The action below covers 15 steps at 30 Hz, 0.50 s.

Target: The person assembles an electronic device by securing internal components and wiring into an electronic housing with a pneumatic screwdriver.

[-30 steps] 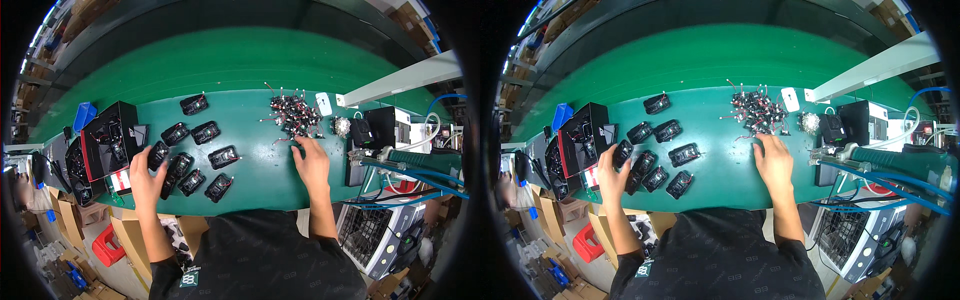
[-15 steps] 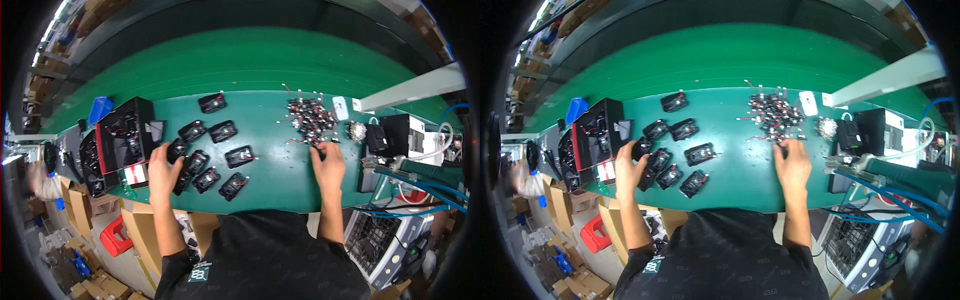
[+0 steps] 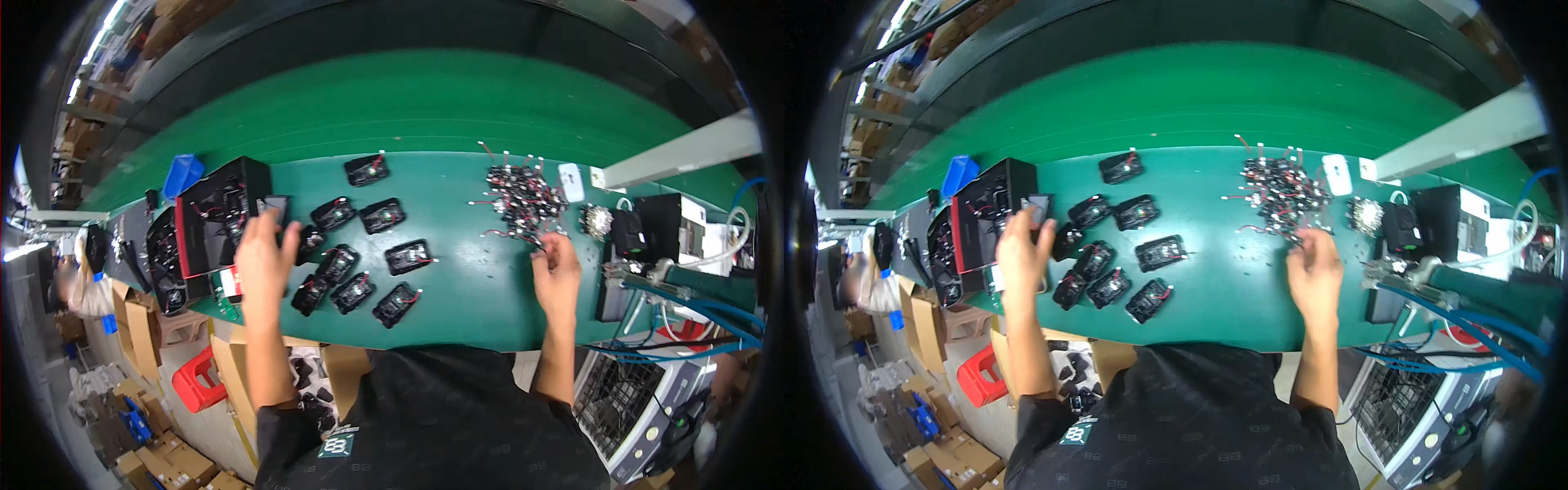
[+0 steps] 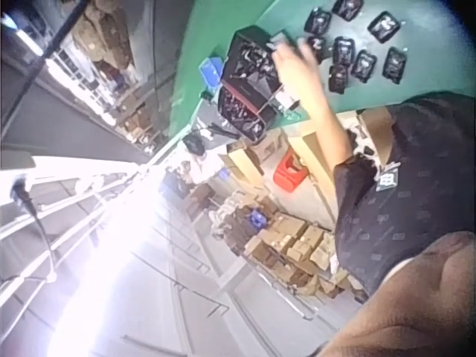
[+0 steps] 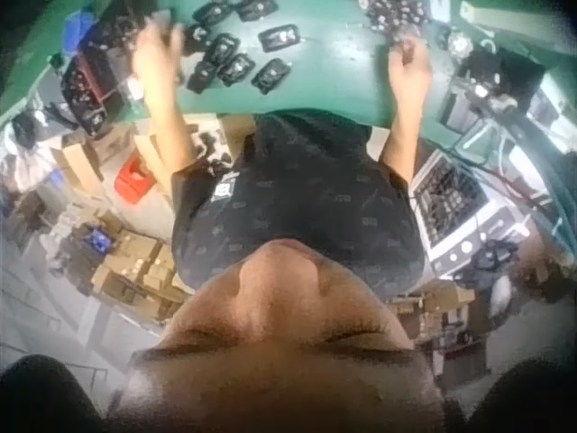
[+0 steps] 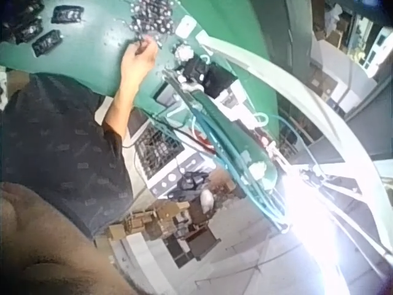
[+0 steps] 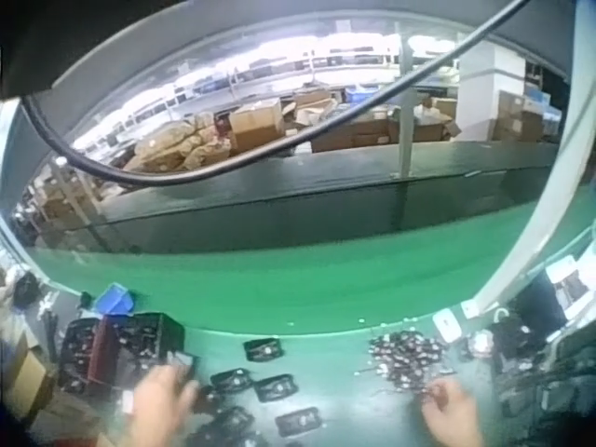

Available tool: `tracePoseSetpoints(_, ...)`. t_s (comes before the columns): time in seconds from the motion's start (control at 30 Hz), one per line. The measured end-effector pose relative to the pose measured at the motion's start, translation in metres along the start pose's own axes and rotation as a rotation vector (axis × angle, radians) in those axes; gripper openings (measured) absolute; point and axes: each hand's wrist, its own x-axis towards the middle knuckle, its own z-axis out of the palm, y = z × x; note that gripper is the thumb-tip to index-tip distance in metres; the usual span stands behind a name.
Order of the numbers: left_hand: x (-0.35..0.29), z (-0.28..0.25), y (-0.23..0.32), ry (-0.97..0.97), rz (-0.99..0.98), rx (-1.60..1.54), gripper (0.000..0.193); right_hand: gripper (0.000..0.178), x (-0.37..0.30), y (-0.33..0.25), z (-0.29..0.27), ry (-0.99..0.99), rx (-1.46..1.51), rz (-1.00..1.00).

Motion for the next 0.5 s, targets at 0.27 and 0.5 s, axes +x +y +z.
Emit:
tracePoseSetpoints(0.27,0.033,0.025,-0.031,-0.177,0.081,0.543,0.049,0.022,0.0,-0.016,-0.002,-0.123,0.663,0.097)
tracePoseSetpoints(0.5,0.031,0.034,-0.027,-0.218,0.243,0.785,0.033,0.014,-0.004,-0.024,0.008,-0.244,1.05,-0.068)
